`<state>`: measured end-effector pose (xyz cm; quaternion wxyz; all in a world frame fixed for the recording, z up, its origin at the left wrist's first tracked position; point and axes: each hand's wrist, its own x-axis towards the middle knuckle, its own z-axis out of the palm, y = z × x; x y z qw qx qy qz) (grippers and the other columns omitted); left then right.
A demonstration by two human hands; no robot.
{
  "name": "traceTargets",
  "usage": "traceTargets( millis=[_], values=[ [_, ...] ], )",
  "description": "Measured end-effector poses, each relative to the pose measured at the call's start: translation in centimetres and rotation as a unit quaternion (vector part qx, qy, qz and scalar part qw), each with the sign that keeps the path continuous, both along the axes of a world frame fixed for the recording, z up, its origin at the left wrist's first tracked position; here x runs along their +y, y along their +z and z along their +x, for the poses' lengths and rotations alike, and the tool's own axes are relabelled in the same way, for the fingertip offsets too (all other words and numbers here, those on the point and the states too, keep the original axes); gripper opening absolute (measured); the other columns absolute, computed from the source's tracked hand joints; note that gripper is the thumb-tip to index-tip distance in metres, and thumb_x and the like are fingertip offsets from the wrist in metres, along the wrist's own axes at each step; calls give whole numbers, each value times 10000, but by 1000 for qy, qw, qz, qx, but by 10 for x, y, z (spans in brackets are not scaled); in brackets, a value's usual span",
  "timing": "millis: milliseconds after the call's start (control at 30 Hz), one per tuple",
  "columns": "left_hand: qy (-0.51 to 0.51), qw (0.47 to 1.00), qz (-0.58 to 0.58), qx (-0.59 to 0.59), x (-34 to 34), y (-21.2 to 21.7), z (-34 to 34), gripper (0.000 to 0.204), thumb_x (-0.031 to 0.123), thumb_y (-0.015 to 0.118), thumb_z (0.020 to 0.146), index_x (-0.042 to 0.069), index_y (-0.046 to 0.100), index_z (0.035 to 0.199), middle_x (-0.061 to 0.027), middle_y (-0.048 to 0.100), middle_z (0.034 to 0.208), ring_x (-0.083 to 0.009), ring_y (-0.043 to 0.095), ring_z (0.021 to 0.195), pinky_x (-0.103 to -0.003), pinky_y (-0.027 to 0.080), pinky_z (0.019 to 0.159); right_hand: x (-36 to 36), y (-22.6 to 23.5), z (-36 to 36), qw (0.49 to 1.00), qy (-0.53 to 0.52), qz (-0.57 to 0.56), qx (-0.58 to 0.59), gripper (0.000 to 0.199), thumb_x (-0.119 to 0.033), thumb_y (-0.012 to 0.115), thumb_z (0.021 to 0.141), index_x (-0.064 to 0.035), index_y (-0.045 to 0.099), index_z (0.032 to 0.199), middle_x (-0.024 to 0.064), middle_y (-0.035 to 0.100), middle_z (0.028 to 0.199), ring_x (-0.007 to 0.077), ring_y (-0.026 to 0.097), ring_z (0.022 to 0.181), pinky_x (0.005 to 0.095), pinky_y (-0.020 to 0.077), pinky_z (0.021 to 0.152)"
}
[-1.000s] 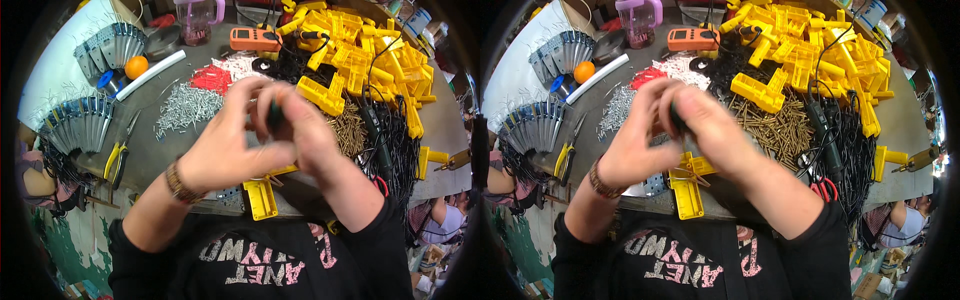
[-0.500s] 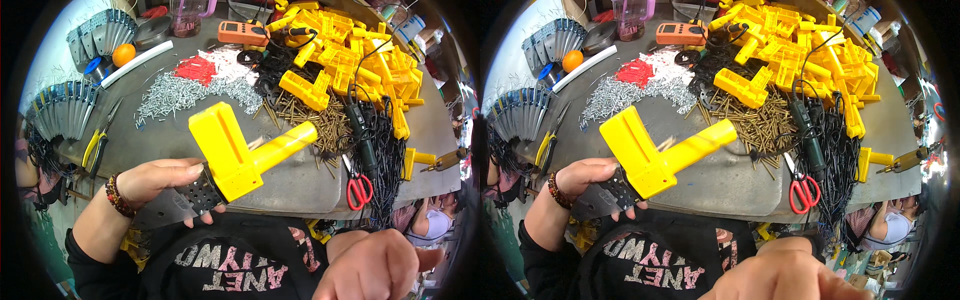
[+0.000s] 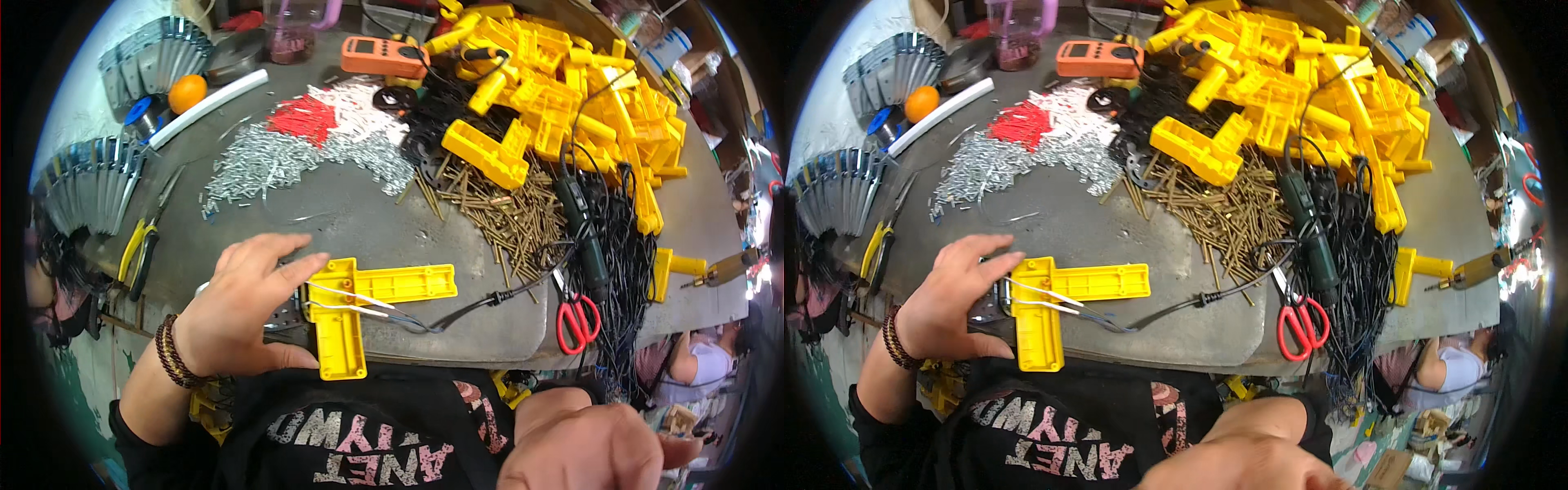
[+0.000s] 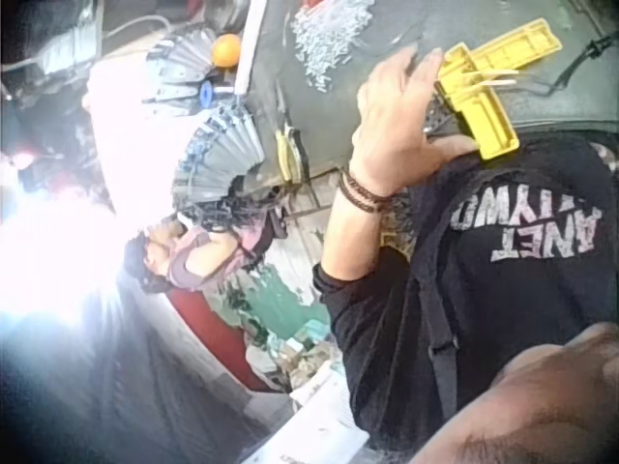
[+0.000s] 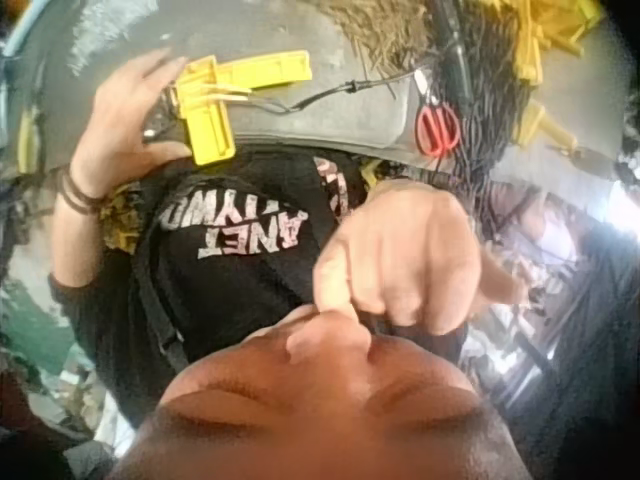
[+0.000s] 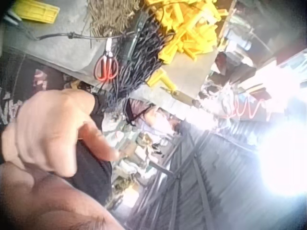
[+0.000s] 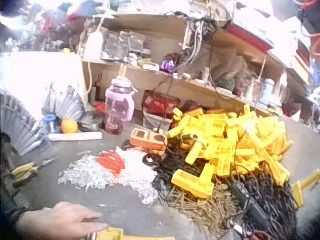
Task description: The person is assembling a yellow plastic housing for a hardware tool, involving wiring, soldering, and screw installation.
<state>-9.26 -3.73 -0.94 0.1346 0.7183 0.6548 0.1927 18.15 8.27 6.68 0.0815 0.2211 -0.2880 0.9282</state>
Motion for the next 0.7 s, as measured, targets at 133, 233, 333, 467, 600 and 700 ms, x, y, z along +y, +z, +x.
traceTargets(
  millis=[133,233,333,467,600,700],
  values=[
    [-30,988,140,-65,22,-2,30,633,266,828,665,38,593,1207,-137,615,1129,-342,563,1062,-457,380,946,34,-18,-5,835,-318,449,-12,343,-387,670,842,-46,649,873,48,616,725,276,592,627,405,489,778],
    [-37,991,122,-34,26,-13,46,429,215,792,699,84,647,1081,-58,598,965,-255,566,956,-447,371,897,87,-49,0,402,-320,839,-176,323,-211,770,727,-72,664,999,42,631,982,287,600,917,375,449,839],
    [-67,990,126,0,35,-18,54,389,195,782,703,88,650,1054,-48,580,928,-238,561,933,-443,368,903,106,-78,24,322,-318,872,-187,363,-186,803,690,-84,677,1015,52,638,1022,277,598,946,380,455,826],
    [-61,990,121,28,28,-7,45,314,195,782,690,116,675,974,-28,569,924,-210,562,909,-435,379,899,105,-81,17,517,-434,716,-179,354,-196,837,662,-82,713,973,44,663,876,253,632,788,353,495,712],
    [-61,971,220,65,4,-19,40,230,219,781,689,150,691,889,-11,577,922,-193,583,875,-434,391,897,88,-90,-11,402,-387,818,-138,364,-224,810,701,-116,716,1036,44,634,793,227,614,688,343,492,655],
    [-39,976,206,59,-2,-34,54,149,268,745,722,164,654,777,36,596,801,-130,597,802,-374,437,872,100,-111,-9,421,-397,806,-124,336,-132,759,748,-125,696,1079,38,631,813,235,617,712,354,493,658]
  ],
)
